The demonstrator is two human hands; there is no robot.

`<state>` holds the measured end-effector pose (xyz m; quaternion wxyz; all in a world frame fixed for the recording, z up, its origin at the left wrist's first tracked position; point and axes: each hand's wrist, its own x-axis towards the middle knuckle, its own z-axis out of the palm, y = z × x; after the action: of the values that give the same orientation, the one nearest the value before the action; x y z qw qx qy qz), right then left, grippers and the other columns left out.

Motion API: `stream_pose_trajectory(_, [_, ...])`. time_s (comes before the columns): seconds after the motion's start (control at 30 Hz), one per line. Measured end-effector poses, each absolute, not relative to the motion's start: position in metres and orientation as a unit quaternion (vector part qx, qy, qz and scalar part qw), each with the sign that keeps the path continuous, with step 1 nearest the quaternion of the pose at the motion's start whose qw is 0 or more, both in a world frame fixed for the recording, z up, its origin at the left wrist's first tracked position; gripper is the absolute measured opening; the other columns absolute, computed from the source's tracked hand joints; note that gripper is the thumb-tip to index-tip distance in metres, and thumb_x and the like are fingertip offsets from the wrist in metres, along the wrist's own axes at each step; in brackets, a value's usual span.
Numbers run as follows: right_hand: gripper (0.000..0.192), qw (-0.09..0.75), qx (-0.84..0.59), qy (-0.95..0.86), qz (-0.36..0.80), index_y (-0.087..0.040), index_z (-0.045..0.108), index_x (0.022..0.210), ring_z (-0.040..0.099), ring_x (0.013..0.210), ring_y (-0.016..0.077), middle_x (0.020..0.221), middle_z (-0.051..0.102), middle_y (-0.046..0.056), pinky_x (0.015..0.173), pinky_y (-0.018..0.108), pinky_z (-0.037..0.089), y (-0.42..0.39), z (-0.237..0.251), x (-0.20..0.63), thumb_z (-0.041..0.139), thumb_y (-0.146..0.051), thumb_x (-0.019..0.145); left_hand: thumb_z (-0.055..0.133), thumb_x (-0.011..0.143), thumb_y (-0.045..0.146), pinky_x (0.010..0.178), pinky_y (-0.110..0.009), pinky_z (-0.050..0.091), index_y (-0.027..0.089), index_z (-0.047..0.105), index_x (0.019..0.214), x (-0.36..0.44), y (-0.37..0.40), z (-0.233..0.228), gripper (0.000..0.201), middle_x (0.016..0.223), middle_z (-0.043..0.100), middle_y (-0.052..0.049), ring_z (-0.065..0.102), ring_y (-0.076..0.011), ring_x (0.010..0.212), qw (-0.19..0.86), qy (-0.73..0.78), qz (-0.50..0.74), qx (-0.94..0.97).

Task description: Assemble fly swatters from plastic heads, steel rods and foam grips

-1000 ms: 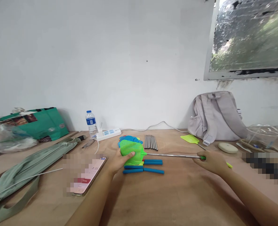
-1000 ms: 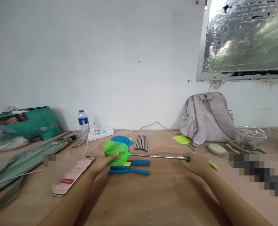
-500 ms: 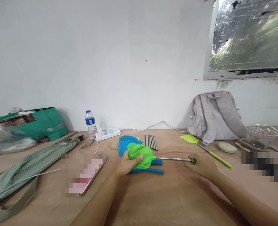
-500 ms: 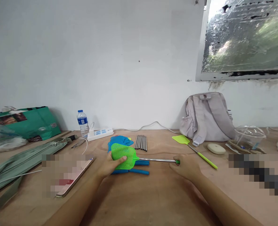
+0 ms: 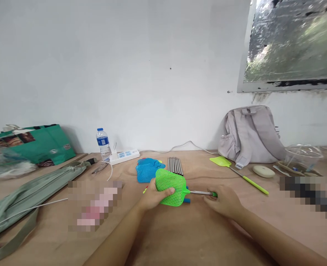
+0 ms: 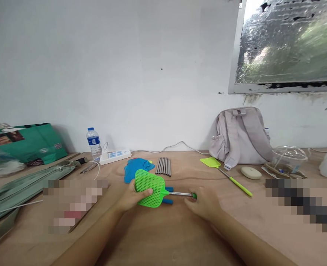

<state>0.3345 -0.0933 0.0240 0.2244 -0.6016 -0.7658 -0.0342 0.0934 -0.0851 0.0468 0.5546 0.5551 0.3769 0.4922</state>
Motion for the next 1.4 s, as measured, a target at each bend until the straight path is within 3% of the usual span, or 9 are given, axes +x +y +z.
stream_pose_trajectory(0.37, [0.013,0.239,-0.572,-0.785,-0.001,-0.021,0.05,0.063,0.048,0.054,0.0114,0.055,0.054,-0.003,0.048,0.022,0.021,-0.093,0.025,0.334,0.047,-0.03,0.072,0.071,0.057,0.033,0.073,-0.035,0.051,0.015,0.059,0.087,0.086,-0.075,0.049,0.038,0.09,0.067,-0.007,0.062,-0.022,0.082,0.471,0.423,0.48,0.607])
stream_pose_trajectory(0.5, [0.013,0.24,-0.565,-0.789,0.022,-0.021,0.051,0.071,0.051,0.056,0.0129,0.057,0.055,-0.002,0.05,0.022,0.025,-0.093,0.026,0.334,0.045,-0.033,0.074,0.072,0.055,0.034,0.075,-0.035,0.051,0.015,0.057,0.096,0.085,-0.072,0.048,0.047,0.098,0.065,-0.008,0.061,-0.023,0.087,0.46,0.441,0.501,0.585])
stream_pose_trajectory(0.63, [0.017,0.242,-0.532,-0.81,0.047,-0.022,0.053,0.081,0.054,0.063,0.0141,0.067,0.06,-0.001,0.054,0.023,0.032,-0.093,0.026,0.336,0.042,-0.035,0.078,0.074,0.053,0.031,0.074,-0.036,0.051,0.017,0.053,0.103,0.081,-0.066,0.044,0.056,0.102,0.063,-0.009,0.06,-0.024,0.09,0.494,0.425,0.522,0.55])
stream_pose_trajectory(0.8, [0.027,0.229,-0.476,-0.848,0.041,-0.022,0.053,0.097,0.057,0.075,0.0164,0.085,0.063,0.004,0.062,0.026,0.039,-0.089,0.024,0.342,0.033,-0.034,0.084,0.075,0.053,0.028,0.075,-0.038,0.049,0.015,0.053,0.1,0.074,-0.06,0.041,0.053,0.101,0.062,-0.01,0.059,-0.0255,0.091,0.544,0.389,0.527,0.525])
stream_pose_trajectory(0.93, [0.032,0.225,-0.456,-0.861,0.036,-0.023,0.053,0.103,0.057,0.086,0.0179,0.097,0.062,0.006,0.071,0.03,0.043,-0.082,0.022,0.349,0.03,-0.037,0.086,0.074,0.054,0.025,0.072,-0.034,0.048,0.017,0.052,0.1,0.068,-0.057,0.042,0.051,0.093,0.064,-0.007,0.061,-0.0216,0.083,0.586,0.359,0.533,0.493])
stream_pose_trajectory(1.1, [0.029,0.281,-0.46,-0.842,0.004,-0.023,0.05,0.105,0.052,0.098,0.0175,0.107,0.056,0.007,0.082,0.031,0.041,-0.062,0.026,0.384,0.033,-0.035,0.085,0.062,0.065,0.035,0.056,-0.027,0.046,0.02,0.051,0.093,0.052,-0.051,0.041,0.034,0.068,0.06,0.002,0.058,-0.0129,0.056,0.584,0.295,0.611,0.445])
stream_pose_trajectory(1.23, [0.027,0.335,-0.535,-0.773,-0.054,-0.02,0.053,0.093,0.054,0.09,0.0202,0.096,0.059,0.009,0.079,0.032,0.041,-0.039,0.024,0.438,0.041,-0.04,0.08,0.056,0.068,0.032,0.051,-0.024,0.041,0.021,0.049,0.084,0.043,-0.043,0.035,0.021,0.056,0.051,0.006,0.048,-0.0078,0.043,0.533,0.272,0.68,0.423])
stream_pose_trajectory(1.3, [0.026,0.327,-0.587,-0.737,-0.071,-0.021,0.055,0.09,0.056,0.086,0.0217,0.094,0.061,0.009,0.075,0.032,0.042,-0.03,0.019,0.464,0.044,-0.041,0.077,0.055,0.067,0.032,0.049,-0.023,0.039,0.02,0.048,0.079,0.041,-0.04,0.032,0.018,0.052,0.047,0.007,0.042,-0.0064,0.039,0.517,0.276,0.697,0.414])
stream_pose_trajectory(1.4, [0.021,0.249,-0.665,-0.697,-0.098,-0.02,0.059,0.078,0.058,0.077,0.0246,0.083,0.064,0.01,0.067,0.034,0.041,-0.022,0.009,0.49,0.046,-0.037,0.075,0.054,0.066,0.032,0.047,-0.023,0.037,0.02,0.047,0.074,0.041,-0.038,0.032,0.016,0.05,0.044,0.007,0.039,-0.0061,0.038,0.5,0.282,0.713,0.403])
